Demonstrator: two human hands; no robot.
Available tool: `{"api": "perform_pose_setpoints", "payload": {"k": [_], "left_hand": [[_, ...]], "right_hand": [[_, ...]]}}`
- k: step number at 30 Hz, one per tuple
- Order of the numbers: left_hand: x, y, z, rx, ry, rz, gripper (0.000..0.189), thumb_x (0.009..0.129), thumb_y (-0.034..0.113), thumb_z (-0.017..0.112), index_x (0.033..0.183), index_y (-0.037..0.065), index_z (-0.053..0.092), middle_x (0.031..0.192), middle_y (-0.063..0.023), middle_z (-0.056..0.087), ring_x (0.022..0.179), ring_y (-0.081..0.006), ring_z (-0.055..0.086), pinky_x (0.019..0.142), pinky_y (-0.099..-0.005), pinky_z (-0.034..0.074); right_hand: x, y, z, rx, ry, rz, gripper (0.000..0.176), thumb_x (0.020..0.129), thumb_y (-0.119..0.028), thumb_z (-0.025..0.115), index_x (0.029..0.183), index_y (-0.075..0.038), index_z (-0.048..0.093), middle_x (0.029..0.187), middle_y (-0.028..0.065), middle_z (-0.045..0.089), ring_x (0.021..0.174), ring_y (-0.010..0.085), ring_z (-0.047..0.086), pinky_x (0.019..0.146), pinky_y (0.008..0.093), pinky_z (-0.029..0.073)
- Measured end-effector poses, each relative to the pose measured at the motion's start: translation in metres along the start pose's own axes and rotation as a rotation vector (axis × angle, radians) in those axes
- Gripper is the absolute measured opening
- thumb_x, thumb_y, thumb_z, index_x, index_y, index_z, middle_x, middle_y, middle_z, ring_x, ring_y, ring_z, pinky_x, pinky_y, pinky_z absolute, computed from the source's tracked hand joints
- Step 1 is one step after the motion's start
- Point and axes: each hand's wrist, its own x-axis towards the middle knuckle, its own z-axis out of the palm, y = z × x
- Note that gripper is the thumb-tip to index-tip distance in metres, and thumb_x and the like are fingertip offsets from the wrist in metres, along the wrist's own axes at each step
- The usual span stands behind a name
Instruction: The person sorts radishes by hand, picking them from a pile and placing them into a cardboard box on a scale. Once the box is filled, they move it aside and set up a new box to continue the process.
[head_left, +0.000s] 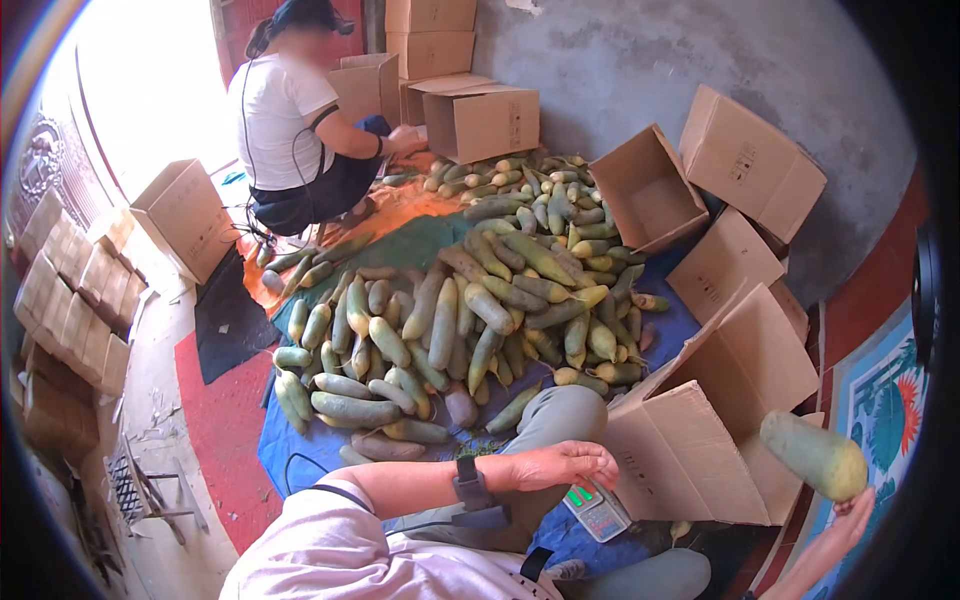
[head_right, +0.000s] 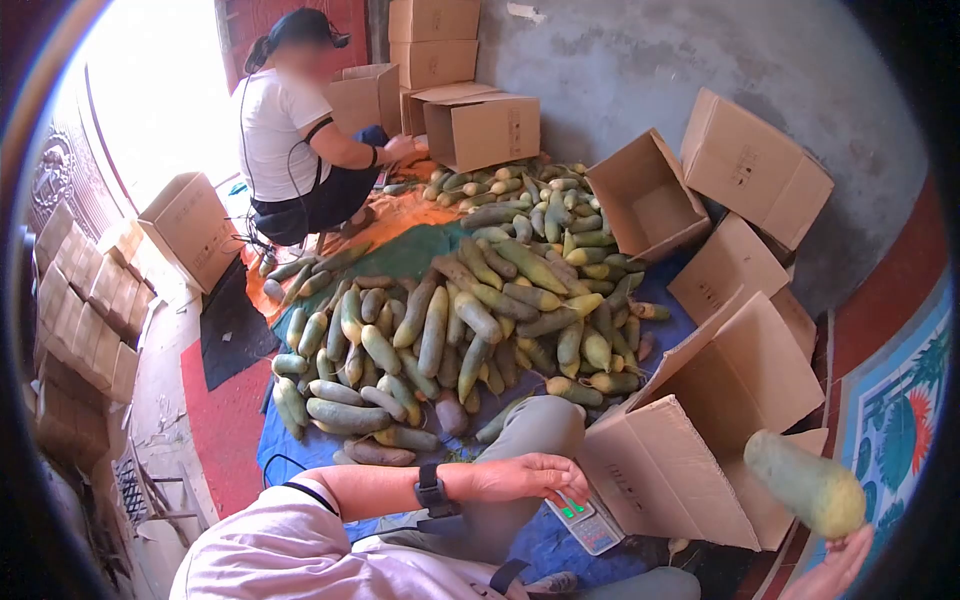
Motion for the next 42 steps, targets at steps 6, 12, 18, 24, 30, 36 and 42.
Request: {"api": "perform_pose_setpoints", "payload": {"k": [6, 12, 18, 24, 30, 36, 42], "left_hand": [[0.001, -0.008, -0.002, -0.026, -0.004, 0.014, 0.027, 0.097, 0.027, 0.041, 0.110, 0.006, 0.051, 0.111, -0.0042, 0.055, 0.107, -0.0151, 0.052, 0.090, -0.0307, 0.042], [0.001, -0.007, -0.002, -0.020, -0.008, 0.021, 0.024, 0.096, 0.028, 0.045, 0.106, 0.008, 0.053, 0.105, -0.0018, 0.057, 0.101, -0.0119, 0.053, 0.087, -0.0288, 0.043], [0.007, -0.015, -0.004, -0.019, -0.045, 0.015, 0.027, 0.096, 0.028, 0.043, 0.110, 0.007, 0.052, 0.110, -0.0036, 0.056, 0.107, -0.0133, 0.051, 0.091, -0.0300, 0.041], [0.009, -0.015, -0.003, -0.013, -0.085, 0.004, 0.029, 0.097, 0.028, 0.042, 0.112, 0.005, 0.052, 0.114, -0.0047, 0.055, 0.111, -0.0143, 0.049, 0.093, -0.0305, 0.040], [0.011, -0.016, -0.001, 0.007, -0.087, 0.006, 0.029, 0.097, 0.029, 0.042, 0.112, 0.006, 0.052, 0.114, -0.0046, 0.055, 0.111, -0.0143, 0.049, 0.092, -0.0304, 0.041], [0.013, -0.012, 0.006, 0.019, -0.038, 0.004, 0.025, 0.095, 0.030, 0.045, 0.106, 0.009, 0.053, 0.106, -0.0026, 0.057, 0.103, -0.0125, 0.052, 0.087, -0.0303, 0.042], [0.021, -0.019, 0.004, 0.018, -0.099, 0.022, 0.030, 0.097, 0.029, 0.042, 0.110, 0.005, 0.053, 0.113, -0.0057, 0.055, 0.110, -0.0157, 0.050, 0.091, -0.0322, 0.042]], "right_hand": [[0.003, 0.061, 0.040, -0.312, -0.282, 0.073, 0.025, 0.094, -0.020, 0.044, 0.071, -0.010, 0.045, 0.065, -0.0033, 0.039, 0.060, 0.0032, 0.039, 0.052, 0.0203, 0.034], [0.009, 0.113, 0.041, -0.723, -0.583, 0.247, 0.028, 0.091, -0.018, 0.047, 0.068, -0.003, 0.050, 0.057, 0.0004, 0.046, 0.046, 0.0071, 0.043, 0.041, 0.0219, 0.037], [-0.005, 0.131, 0.055, -0.719, -0.733, 0.403, 0.028, 0.089, -0.014, 0.046, 0.066, 0.000, 0.053, 0.058, 0.0068, 0.054, 0.046, 0.0134, 0.052, 0.044, 0.0262, 0.041], [-0.006, 0.155, 0.050, -0.719, -0.747, 0.338, 0.024, 0.086, -0.011, 0.043, 0.067, 0.000, 0.055, 0.057, 0.0071, 0.055, 0.046, 0.0136, 0.052, 0.041, 0.0255, 0.040], [-0.005, 0.146, 0.051, -0.761, -0.702, 0.176, 0.019, 0.084, -0.004, 0.044, 0.067, 0.003, 0.050, 0.062, 0.0081, 0.054, 0.054, 0.0163, 0.054, 0.052, 0.0294, 0.044], [0.002, 0.138, 0.060, -0.677, -0.650, 0.233, 0.020, 0.088, -0.009, 0.045, 0.069, -0.001, 0.048, 0.063, 0.0055, 0.053, 0.054, 0.0122, 0.053, 0.051, 0.0257, 0.042], [0.001, 0.128, 0.078, -0.613, -0.726, 0.356, 0.019, 0.090, -0.011, 0.046, 0.074, -0.002, 0.051, 0.067, 0.0058, 0.057, 0.057, 0.0114, 0.056, 0.053, 0.0230, 0.043]]}}
